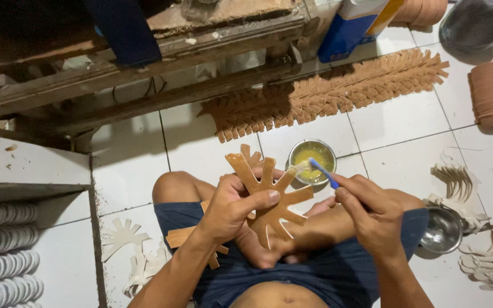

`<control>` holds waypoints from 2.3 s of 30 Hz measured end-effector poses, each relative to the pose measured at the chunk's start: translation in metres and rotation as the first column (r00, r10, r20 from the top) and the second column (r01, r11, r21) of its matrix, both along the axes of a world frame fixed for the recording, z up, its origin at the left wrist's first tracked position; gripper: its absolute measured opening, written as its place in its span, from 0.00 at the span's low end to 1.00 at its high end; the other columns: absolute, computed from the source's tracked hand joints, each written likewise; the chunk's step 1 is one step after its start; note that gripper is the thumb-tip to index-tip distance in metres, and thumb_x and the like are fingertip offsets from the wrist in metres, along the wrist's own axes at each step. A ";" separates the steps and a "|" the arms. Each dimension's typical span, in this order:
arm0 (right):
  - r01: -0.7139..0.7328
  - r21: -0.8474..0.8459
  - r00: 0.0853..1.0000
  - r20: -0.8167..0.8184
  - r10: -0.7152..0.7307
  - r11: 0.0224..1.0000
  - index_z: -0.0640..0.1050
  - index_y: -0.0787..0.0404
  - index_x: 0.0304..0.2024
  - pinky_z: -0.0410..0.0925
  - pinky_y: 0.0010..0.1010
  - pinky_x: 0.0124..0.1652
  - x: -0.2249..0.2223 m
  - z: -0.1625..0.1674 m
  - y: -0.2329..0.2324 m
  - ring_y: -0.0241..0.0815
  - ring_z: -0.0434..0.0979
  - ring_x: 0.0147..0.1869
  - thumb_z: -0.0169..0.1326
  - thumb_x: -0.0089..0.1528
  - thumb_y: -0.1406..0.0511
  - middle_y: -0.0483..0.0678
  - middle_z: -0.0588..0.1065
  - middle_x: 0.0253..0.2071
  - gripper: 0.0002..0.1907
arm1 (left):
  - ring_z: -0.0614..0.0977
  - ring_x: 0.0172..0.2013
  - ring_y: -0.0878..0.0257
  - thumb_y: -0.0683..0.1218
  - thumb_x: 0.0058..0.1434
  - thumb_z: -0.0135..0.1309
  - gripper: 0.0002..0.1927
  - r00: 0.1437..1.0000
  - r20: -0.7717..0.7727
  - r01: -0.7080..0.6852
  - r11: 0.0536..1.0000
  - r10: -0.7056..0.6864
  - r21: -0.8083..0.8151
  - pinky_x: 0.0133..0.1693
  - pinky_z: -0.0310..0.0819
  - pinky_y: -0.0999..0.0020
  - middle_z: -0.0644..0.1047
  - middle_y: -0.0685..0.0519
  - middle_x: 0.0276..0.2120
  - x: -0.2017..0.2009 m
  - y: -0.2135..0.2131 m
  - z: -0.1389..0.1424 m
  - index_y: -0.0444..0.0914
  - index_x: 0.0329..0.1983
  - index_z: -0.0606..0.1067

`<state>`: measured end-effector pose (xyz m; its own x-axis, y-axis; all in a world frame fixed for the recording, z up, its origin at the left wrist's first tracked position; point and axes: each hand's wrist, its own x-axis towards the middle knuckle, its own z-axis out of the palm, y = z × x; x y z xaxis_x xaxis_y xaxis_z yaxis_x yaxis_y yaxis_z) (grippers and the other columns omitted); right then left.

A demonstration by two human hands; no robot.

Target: The person sits on the floor and repeatedly applies a yellow liquid to star-shaped wooden cutouts using a small brush. They dip the brush into a metal bowl, coat each cutout, and place it on the floor to dry. The process is repeated for multiple identical pieces.

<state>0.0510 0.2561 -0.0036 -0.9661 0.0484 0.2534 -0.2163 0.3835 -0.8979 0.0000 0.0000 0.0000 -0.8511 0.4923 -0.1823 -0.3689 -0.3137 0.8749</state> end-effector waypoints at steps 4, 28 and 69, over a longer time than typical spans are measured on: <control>-0.063 -0.048 0.997 0.039 0.065 0.997 0.80 0.65 0.54 0.63 0.19 0.30 0.010 0.003 -0.003 0.31 0.71 0.30 0.55 0.62 0.75 0.45 0.76 0.29 0.17 | 0.82 0.39 0.65 0.40 0.60 0.59 0.19 0.999 0.036 0.018 0.999 -0.019 0.050 0.45 0.80 0.70 0.82 0.47 0.40 0.004 -0.001 0.001 0.27 0.54 0.78; 0.042 -0.015 0.999 0.016 -0.042 0.999 0.80 0.71 0.52 0.63 0.22 0.31 0.008 -0.005 -0.002 0.32 0.72 0.32 0.54 0.64 0.77 0.47 0.75 0.30 0.14 | 0.81 0.51 0.56 0.36 0.65 0.52 0.21 0.965 0.258 -0.142 0.930 0.053 0.339 0.56 0.77 0.61 0.78 0.38 0.52 0.008 0.026 -0.027 0.22 0.60 0.71; 0.494 -0.098 0.870 0.041 -0.492 0.864 0.80 0.71 0.55 0.68 0.23 0.38 0.014 -0.027 0.026 0.33 0.75 0.38 0.53 0.73 0.71 0.48 0.78 0.38 0.11 | 0.77 0.57 0.54 0.42 0.72 0.51 0.24 0.913 0.241 -0.401 0.835 0.330 0.376 0.63 0.69 0.58 0.76 0.41 0.57 0.009 0.054 -0.026 0.27 0.67 0.65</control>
<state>0.0646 0.2826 -0.0308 -0.8130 0.5439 0.2078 -0.0104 0.3433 -0.9392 0.0085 0.0544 -0.0256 -0.9603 0.2109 -0.1826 -0.2784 -0.7685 0.5761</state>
